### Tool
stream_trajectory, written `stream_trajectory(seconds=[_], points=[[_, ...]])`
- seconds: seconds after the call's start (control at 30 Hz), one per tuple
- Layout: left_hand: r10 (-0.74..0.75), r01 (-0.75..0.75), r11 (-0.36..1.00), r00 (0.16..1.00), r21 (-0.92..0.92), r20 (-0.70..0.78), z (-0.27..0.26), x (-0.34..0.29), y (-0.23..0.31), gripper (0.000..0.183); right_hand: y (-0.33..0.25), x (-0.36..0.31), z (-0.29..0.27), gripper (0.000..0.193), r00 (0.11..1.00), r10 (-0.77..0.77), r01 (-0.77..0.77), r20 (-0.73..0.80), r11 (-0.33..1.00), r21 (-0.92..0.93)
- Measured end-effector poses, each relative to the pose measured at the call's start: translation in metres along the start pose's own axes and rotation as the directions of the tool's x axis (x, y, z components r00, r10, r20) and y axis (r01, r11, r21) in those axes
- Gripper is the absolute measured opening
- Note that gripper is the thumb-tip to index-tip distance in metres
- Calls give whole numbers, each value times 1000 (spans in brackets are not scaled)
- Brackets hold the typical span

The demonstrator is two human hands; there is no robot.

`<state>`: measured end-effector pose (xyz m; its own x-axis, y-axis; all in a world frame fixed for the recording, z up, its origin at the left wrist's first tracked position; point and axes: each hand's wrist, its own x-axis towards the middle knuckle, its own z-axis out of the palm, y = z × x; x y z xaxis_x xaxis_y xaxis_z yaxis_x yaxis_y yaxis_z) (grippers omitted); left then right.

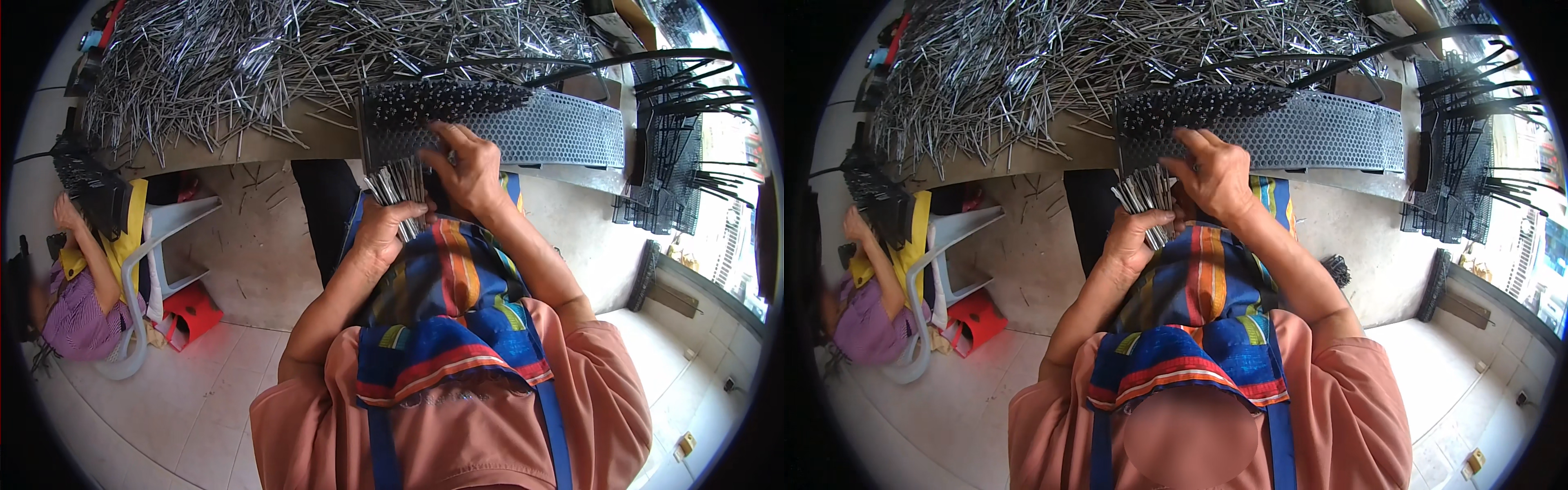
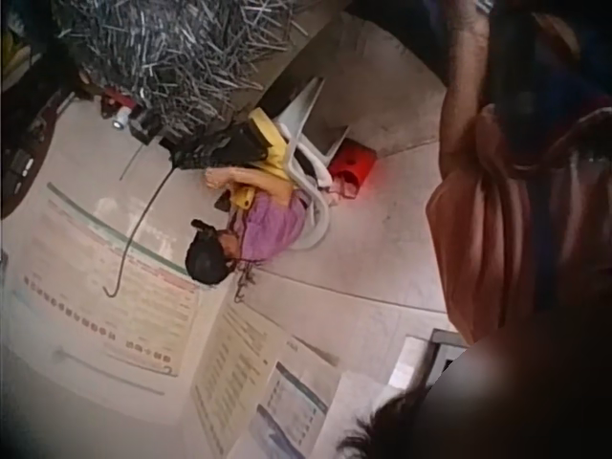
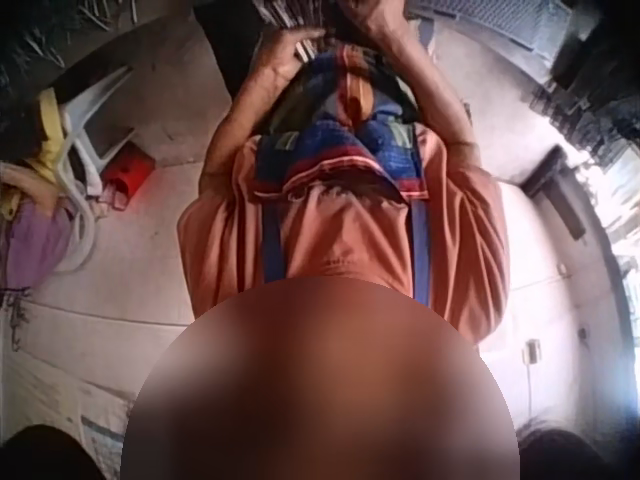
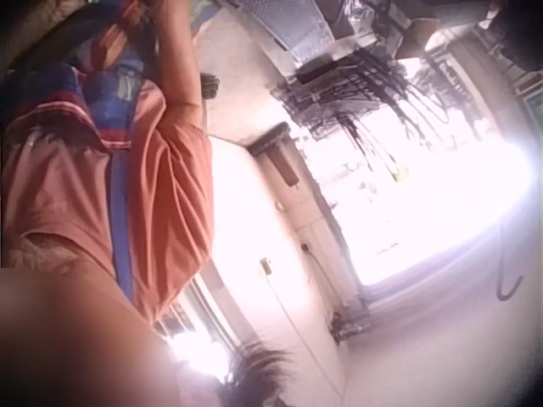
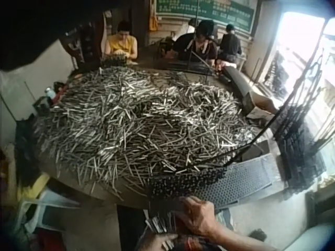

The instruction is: Assembling thin metal wires into a perforated metal plate at a workbench.

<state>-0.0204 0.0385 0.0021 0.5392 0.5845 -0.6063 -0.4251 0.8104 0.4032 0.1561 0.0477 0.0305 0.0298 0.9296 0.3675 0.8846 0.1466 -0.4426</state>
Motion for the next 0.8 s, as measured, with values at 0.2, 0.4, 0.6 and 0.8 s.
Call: stream_trajectory(seconds=[0.2,0.4,0.6,0.8], points=[[-9,9,1000,1000,9,12,8,0,-2,40,1,-15,-7,13,554,366,-803,748,-1,596],[-77,78,997,982,-4,-171,6,2,-5,25,4,-8,-13,6,593,655,-681,469,96,726],[26,-7,993,986,115,-166,11,1,-12,31,21,7,3,11,916,368,-223,-157,795,565],[11,22,988,978,156,-210,11,5,-11,30,23,8,8,14,923,339,-188,-180,808,559]])
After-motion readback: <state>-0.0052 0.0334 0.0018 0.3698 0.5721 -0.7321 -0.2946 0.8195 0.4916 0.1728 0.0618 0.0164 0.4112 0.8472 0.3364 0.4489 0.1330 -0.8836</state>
